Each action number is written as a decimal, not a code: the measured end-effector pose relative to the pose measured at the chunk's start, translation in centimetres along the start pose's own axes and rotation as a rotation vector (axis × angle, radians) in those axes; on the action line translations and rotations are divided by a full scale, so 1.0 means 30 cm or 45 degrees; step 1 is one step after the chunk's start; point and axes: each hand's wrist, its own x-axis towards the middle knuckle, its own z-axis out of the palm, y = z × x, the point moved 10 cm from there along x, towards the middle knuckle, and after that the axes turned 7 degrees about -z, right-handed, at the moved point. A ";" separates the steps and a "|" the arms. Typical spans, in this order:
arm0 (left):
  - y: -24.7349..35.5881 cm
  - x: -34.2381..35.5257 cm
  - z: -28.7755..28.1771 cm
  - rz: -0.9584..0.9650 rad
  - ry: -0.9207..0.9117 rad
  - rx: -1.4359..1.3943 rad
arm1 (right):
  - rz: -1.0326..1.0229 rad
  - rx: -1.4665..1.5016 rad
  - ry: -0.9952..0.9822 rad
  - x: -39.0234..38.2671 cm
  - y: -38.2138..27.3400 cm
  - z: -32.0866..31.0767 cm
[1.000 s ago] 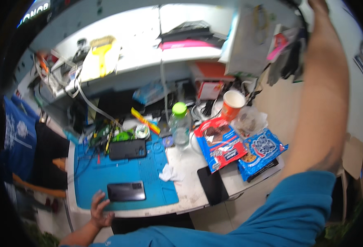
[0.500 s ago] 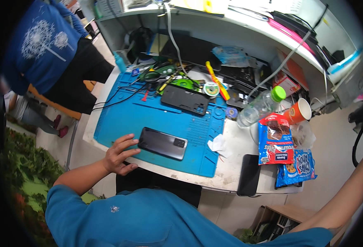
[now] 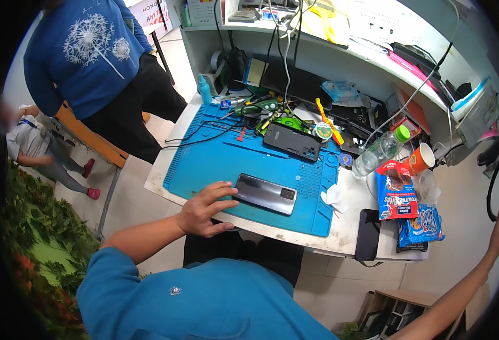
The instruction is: The person uses a heat gun to warm the back of a smartphone, then uses a metal pry tool to separate the back cover. After removing the cover, the person picks up a green box and holds it against the phone while inspecting the device.
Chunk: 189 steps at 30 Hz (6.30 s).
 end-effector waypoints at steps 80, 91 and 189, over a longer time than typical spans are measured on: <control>-0.461 0.715 0.008 -0.402 -0.139 0.511 | -1.333 1.295 -0.730 -1.181 -2.539 -0.259; -0.202 0.944 0.244 -0.057 -0.170 0.478 | -1.192 1.561 -0.647 -1.126 -2.506 -0.290; -0.396 0.053 0.058 -1.191 -0.201 -0.374 | -1.053 1.447 -0.956 -0.942 -2.596 -0.063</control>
